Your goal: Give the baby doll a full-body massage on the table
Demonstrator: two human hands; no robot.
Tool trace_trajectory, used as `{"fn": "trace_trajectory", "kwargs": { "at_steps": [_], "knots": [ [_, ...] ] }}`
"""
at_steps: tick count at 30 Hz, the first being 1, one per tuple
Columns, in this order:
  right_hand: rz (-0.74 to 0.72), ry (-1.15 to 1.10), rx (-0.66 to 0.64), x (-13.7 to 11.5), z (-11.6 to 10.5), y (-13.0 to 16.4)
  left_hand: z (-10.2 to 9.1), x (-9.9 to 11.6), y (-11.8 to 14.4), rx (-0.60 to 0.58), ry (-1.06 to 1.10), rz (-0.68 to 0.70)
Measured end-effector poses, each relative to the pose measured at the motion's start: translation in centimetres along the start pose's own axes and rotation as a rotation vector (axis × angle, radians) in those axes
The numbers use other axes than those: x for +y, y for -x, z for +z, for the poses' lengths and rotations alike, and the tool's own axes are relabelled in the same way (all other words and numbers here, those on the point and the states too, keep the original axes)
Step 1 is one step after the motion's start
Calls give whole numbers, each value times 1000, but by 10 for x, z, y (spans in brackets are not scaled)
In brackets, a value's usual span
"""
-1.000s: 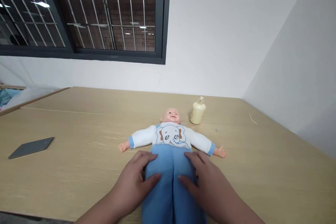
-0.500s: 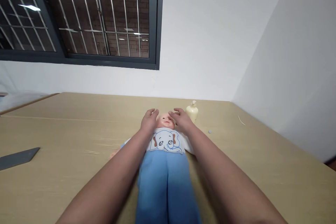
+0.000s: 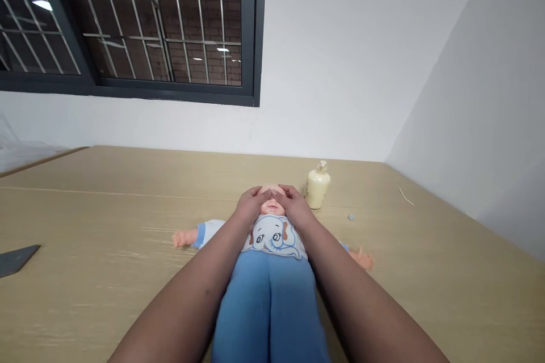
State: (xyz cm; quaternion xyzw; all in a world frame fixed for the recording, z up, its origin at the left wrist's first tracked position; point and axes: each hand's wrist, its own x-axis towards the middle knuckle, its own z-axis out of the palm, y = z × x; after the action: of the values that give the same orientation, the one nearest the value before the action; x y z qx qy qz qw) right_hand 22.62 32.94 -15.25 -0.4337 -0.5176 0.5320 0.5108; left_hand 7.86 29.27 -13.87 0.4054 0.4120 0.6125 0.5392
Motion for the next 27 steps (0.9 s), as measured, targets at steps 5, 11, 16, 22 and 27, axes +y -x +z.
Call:
{"fn": "trace_trajectory", "kwargs": {
  "at_steps": [5, 11, 16, 22, 27],
  "knots": [
    [46, -133, -62, -2, -3, 0, -5, 5, 1, -70, 72, -78],
    [146, -216, -173, -12, -15, 11, -15, 5, 1, -100, 116, -93],
    [131, -187, -172, -13, -14, 12, -15, 1, -3, -92, 85, -92],
    [40, -28, -80, -8, -8, 5, -12, -2, -7, -15, -29, -60],
    [12, 36, -69, -5, -8, 1, -9, -4, -7, 10, -45, -46]
  ]
}}
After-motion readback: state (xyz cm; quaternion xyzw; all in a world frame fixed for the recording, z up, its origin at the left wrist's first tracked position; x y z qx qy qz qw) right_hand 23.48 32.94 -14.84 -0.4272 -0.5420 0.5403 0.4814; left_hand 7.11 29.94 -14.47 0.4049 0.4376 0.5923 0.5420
